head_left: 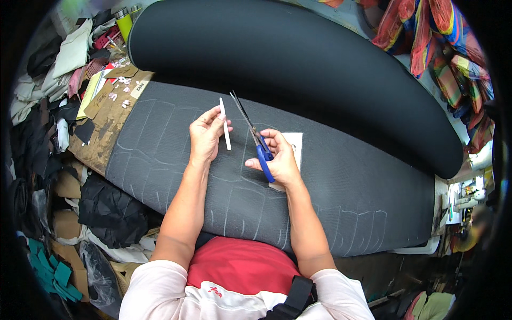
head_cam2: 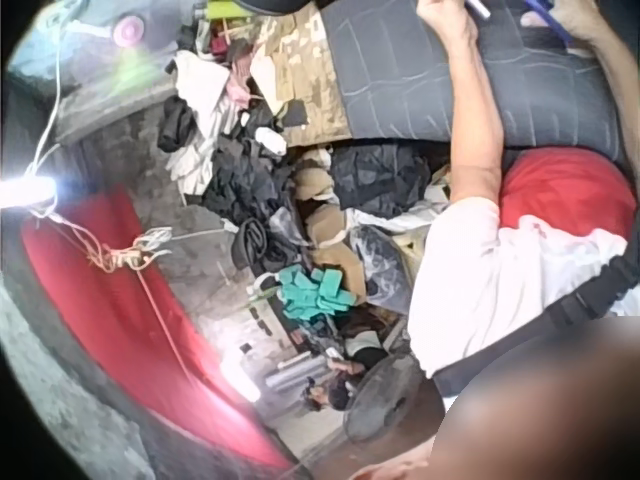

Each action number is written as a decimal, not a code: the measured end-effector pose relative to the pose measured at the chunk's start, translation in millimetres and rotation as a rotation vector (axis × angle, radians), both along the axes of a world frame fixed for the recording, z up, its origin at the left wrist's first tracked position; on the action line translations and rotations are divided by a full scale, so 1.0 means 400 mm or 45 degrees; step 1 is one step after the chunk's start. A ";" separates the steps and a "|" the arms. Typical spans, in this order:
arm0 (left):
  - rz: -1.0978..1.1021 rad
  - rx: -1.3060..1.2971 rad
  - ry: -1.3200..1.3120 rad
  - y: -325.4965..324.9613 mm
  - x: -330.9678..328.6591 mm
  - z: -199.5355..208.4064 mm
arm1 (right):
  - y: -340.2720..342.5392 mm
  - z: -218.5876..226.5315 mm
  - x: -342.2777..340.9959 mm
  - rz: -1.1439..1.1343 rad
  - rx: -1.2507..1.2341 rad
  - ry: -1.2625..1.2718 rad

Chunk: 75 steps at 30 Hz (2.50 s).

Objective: The person uses a small rectangular template and a white marking tool to trace outlines onto a large roll of black fabric. They reposition the template repeatedly to create a grid of marked sections and briefly use scissors to trim a small piece of paper.

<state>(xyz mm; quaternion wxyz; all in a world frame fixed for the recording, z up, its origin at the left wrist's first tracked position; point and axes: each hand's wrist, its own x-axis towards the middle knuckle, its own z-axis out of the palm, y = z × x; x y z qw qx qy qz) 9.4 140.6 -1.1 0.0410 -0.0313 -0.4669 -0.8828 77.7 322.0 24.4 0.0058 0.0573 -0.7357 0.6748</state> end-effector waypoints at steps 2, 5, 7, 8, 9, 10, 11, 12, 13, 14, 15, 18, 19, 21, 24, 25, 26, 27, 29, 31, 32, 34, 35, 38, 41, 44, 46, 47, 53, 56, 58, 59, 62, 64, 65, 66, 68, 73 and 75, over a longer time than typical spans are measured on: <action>0.003 0.168 0.055 -0.011 -0.003 0.009 | -0.009 0.006 0.004 -0.041 0.041 -0.056; -0.028 0.317 0.055 -0.026 -0.005 0.019 | -0.020 0.013 0.008 -0.309 0.641 0.406; -0.081 0.403 0.093 -0.031 -0.001 0.023 | -0.022 0.016 0.006 -0.400 0.935 0.575; -0.110 0.444 0.105 -0.032 0.000 0.025 | -0.022 0.016 0.004 -0.427 0.986 0.597; -0.103 0.432 0.095 -0.033 0.003 0.026 | -0.022 0.015 0.002 -0.459 1.041 0.605; -0.099 0.423 0.085 -0.032 0.005 0.027 | -0.022 0.014 0.000 -0.473 1.014 0.630; -0.095 0.412 0.077 -0.030 0.007 0.028 | -0.021 0.012 -0.002 -0.464 1.007 0.649; -0.100 0.410 0.076 -0.028 0.008 0.029 | -0.021 0.010 -0.002 -0.459 0.998 0.656; -0.103 0.404 0.077 -0.026 0.010 0.030 | -0.021 0.008 -0.001 -0.448 0.980 0.662; -0.101 0.391 0.075 -0.025 0.011 0.031 | -0.022 0.007 -0.001 -0.431 1.009 0.691; -0.097 0.405 0.071 -0.024 0.012 0.032 | -0.022 0.006 0.000 -0.437 1.018 0.681; -0.094 0.405 0.055 -0.019 0.016 0.033 | -0.025 0.005 0.002 -0.442 1.005 0.675; -0.102 0.390 0.055 -0.017 0.018 0.032 | -0.026 0.005 0.002 -0.449 0.994 0.685; -0.117 0.368 0.061 -0.011 0.022 0.030 | -0.028 0.005 0.002 -0.462 0.982 0.700; -0.134 0.345 0.065 0.000 0.028 0.027 | -0.031 0.004 0.001 -0.486 0.955 0.763; -0.129 0.333 0.068 0.004 0.029 0.027 | -0.032 0.004 0.001 -0.495 0.956 0.764; -0.124 0.320 0.071 0.006 0.031 0.028 | -0.032 0.003 0.001 -0.502 0.949 0.766; -0.113 0.304 0.070 0.009 0.032 0.028 | -0.033 0.002 0.001 -0.500 0.937 0.763; -0.115 0.287 0.064 0.012 0.035 0.029 | -0.034 0.002 0.002 -0.517 0.940 0.749; -0.111 0.266 0.062 0.015 0.038 0.030 | -0.035 0.002 0.004 -0.517 0.939 0.722; -0.109 0.254 0.065 0.016 0.039 0.029 | -0.037 0.002 0.005 -0.512 0.938 0.704; -0.107 0.247 0.070 0.018 0.040 0.029 | -0.039 0.003 0.008 -0.512 0.940 0.673; -0.107 0.251 0.072 0.018 0.040 0.029 | -0.039 0.004 0.008 -0.516 0.942 0.659; -0.099 0.294 0.067 0.015 0.039 0.028 | -0.030 0.007 0.005 -0.569 0.967 0.697; -0.120 0.387 0.057 0.005 0.034 0.029 | -0.012 0.010 -0.005 -0.615 1.016 0.752; -0.130 0.431 0.022 -0.003 0.031 0.028 | -0.001 0.008 -0.011 -0.602 1.067 0.788; -0.137 0.455 -0.006 -0.006 0.030 0.027 | 0.000 0.006 -0.013 -0.584 1.073 0.815; -0.147 0.476 -0.018 -0.006 0.030 0.027 | -0.001 0.005 -0.013 -0.580 1.065 0.831; -0.182 0.550 -0.077 -0.005 0.030 0.028 | -0.005 0.005 -0.011 -0.545 1.059 0.830; -0.173 0.549 -0.073 -0.005 0.032 0.031 | -0.005 0.009 -0.009 -0.544 1.059 0.816; -0.151 0.539 -0.072 -0.006 0.031 0.032 | -0.006 0.011 -0.008 -0.543 1.069 0.821; -0.134 0.533 -0.073 -0.008 0.030 0.033 | -0.006 0.011 -0.007 -0.541 1.079 0.831; -0.094 0.473 -0.061 -0.004 0.030 0.032 | -0.009 0.012 -0.006 -0.560 1.089 0.851; -0.089 0.438 -0.044 0.004 0.034 0.029 | -0.010 0.012 -0.006 -0.579 1.085 0.855; -0.095 0.430 -0.034 0.009 0.036 0.027 | -0.011 0.012 -0.006 -0.588 1.080 0.855; -0.094 0.417 -0.031 0.014 0.039 0.026 | -0.011 0.011 -0.007 -0.596 1.075 0.856; -0.087 0.364 -0.017 0.021 0.042 0.024 | -0.010 0.011 -0.007 -0.608 1.094 0.873; 0.037 0.311 0.024 0.017 0.039 0.026 | -0.007 0.010 -0.007 -0.597 1.090 0.874; 0.057 0.324 0.030 0.013 0.038 0.027 | -0.007 0.010 -0.007 -0.585 1.096 0.864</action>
